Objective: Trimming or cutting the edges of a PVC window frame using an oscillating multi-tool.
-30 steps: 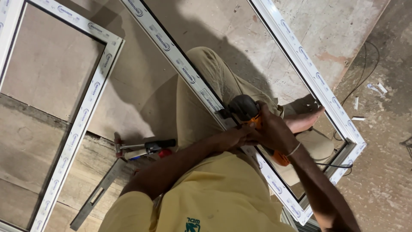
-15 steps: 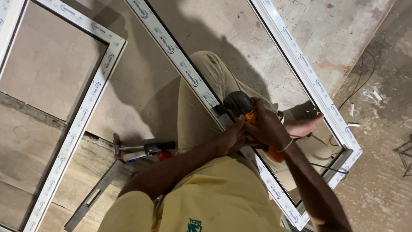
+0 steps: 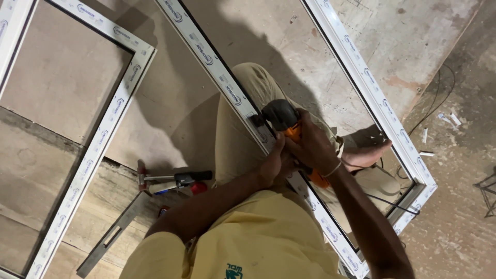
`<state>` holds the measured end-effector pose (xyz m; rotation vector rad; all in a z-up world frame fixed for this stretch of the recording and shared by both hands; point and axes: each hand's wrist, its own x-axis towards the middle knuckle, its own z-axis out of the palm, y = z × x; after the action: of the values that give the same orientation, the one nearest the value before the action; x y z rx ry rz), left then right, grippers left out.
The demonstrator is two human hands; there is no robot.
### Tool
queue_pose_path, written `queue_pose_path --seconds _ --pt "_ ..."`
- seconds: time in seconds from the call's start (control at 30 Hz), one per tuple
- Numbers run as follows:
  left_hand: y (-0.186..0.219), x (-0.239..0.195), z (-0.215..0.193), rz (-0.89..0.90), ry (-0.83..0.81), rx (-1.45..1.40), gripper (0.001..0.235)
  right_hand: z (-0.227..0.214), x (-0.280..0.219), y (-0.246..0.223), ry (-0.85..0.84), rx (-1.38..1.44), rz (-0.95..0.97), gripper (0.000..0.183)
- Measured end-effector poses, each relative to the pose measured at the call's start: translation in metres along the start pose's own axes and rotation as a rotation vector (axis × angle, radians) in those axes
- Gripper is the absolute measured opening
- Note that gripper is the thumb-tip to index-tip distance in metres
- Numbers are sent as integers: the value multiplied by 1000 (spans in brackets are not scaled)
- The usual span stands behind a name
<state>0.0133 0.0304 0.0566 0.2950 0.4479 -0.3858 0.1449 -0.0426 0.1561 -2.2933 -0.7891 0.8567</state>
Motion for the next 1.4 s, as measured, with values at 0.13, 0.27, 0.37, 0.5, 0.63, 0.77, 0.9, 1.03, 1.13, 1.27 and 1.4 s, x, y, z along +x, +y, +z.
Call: queue_pose_path --seconds 0.13,0.27,0.37,0.5,0.63,0.77,0.9,1.03,1.13,1.27,1.4 --pt "-9 5 -11 138 -151 -28 98 0 7 -3 -7 0 22 77" --pt "-14 10 -17 107 -76 -42 93 -1 9 -4 -9 11 30 77" --pt "-3 4 -4 107 -81 -43 93 -2 11 -7 -8 23 21 76" --pt "-12 9 -17 69 -77 -49 98 -5 11 -13 -46 1 94 77" --pt "-5 2 -11 110 -78 10 94 -7 3 -7 -57 26 102 72" --pt "-7 -6 -3 -8 -177 148 86 -11 -18 4 -66 12 73 72" --pt "-18 -2 0 -85 -242 206 70 -7 -40 35 -39 -1 -107 70" --pt "-26 0 -7 -234 -245 154 62 -7 -49 35 -119 -19 67 74" --pt "-27 0 -9 -140 -293 166 59 -8 -50 34 -123 -43 82 75" --pt "-32 3 -16 -136 -277 177 57 -5 -47 40 -126 -78 79 73" --pt "-16 -6 -1 -100 -268 124 55 -7 -38 28 -48 -23 -14 75"
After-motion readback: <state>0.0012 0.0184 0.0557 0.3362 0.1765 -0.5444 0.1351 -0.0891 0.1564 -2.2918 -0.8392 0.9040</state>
